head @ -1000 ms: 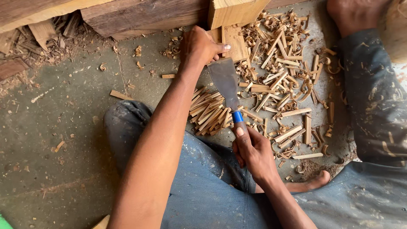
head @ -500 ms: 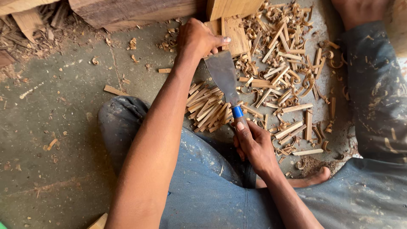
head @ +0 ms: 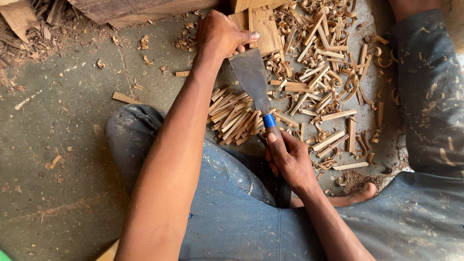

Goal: The person uses a scraper to shave and smooth several small wooden pieces while sitting on the floor. They pick up individual pieces from a pile, scrape them repeatedly to remove wood shavings, and turn them over by hand.

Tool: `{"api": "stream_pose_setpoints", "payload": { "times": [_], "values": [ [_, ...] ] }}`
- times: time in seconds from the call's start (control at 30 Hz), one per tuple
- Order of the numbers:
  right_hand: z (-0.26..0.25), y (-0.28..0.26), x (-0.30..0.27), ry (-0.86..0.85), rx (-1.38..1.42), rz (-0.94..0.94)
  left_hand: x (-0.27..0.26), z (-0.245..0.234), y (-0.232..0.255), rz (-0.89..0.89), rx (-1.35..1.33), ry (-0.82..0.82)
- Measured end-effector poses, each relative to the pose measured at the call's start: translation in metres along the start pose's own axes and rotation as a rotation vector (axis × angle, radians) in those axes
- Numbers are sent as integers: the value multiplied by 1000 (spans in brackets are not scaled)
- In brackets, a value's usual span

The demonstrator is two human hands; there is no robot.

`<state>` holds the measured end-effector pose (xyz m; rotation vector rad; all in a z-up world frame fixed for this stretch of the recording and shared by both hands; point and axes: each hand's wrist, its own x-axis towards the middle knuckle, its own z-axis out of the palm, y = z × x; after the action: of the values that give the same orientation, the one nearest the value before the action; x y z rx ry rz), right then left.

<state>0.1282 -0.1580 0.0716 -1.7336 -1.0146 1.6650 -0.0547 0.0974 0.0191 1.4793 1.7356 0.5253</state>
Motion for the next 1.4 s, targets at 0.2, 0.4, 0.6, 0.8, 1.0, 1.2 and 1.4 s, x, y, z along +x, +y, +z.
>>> {"api": "stream_pose_setpoints", "payload": {
  "times": [0.2, 0.4, 0.6, 0.8, 1.0, 1.2, 1.4],
  "values": [
    [0, 1, 0, -3, -8, -10, 2, 0, -1, 0, -9, -9],
    [-1, -5, -1, -35, 28, -15, 3, 2, -5, 41, -23, 9],
    [5, -15, 2, -81, -77, 63, 2, 0, -1, 7, 2, -6],
    [11, -18, 2, -62, 63, 83, 1, -1, 5, -57, 48, 13],
    [7, -24, 4, -61, 178, 168, -50, -2, 12, 227, 131, 305],
    [10, -29, 2, -19, 68, 194, -175, 3, 0, 622, 346, 102],
    [12, -26, 2, -4, 117, 221, -205, 6, -2, 563, 445, -102]
  ]
}}
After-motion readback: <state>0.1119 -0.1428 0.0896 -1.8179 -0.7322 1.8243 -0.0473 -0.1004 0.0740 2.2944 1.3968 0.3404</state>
